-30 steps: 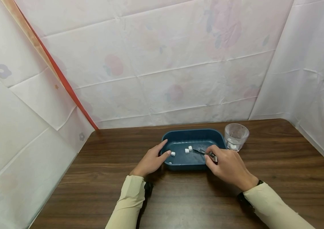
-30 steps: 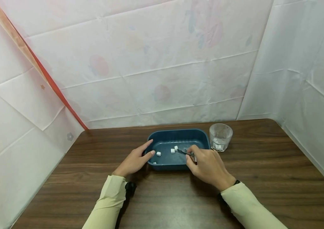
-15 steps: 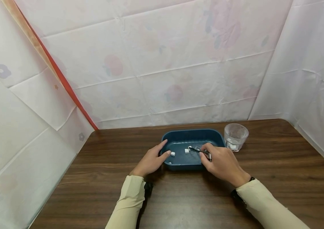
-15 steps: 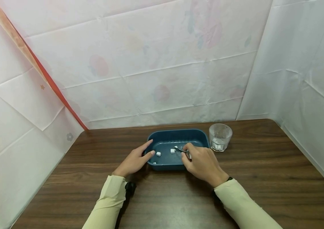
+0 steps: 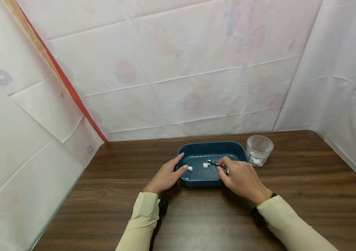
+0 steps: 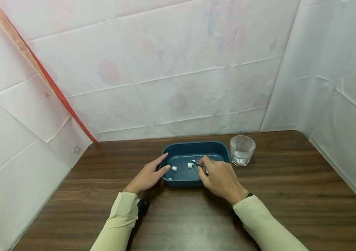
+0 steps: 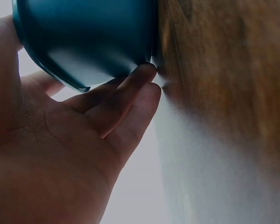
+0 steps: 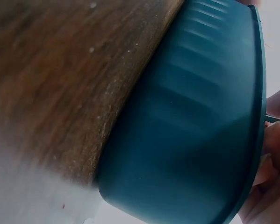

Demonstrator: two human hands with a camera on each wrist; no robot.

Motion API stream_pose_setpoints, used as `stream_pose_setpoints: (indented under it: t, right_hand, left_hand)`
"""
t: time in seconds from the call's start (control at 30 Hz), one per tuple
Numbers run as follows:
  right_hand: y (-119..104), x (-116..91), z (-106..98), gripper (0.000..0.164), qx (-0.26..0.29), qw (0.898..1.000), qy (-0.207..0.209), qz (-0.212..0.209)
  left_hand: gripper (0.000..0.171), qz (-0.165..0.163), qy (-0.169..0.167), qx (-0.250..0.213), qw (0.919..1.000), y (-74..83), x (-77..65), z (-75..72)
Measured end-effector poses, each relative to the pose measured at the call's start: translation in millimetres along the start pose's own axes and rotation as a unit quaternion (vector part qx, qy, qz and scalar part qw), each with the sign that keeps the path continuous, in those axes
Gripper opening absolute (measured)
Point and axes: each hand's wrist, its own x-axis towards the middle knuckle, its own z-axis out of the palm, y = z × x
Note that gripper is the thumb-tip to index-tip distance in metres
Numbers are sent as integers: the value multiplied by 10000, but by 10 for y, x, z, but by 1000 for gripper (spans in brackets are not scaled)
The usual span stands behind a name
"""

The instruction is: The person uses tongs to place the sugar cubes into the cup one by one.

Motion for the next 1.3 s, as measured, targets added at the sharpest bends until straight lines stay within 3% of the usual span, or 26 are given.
stream_pose_setpoints:
  t: [0.4,1.3]
  right_hand:
    - [2,4,4,15,-187,9995,-238,109]
    - [-35,10,-69,20,-527,9919,-768,859]
  left_hand:
    - [66,49,35,-76,10000,45,-16,-14]
    - [67,-15,28,-26,10000,40,-13,-15]
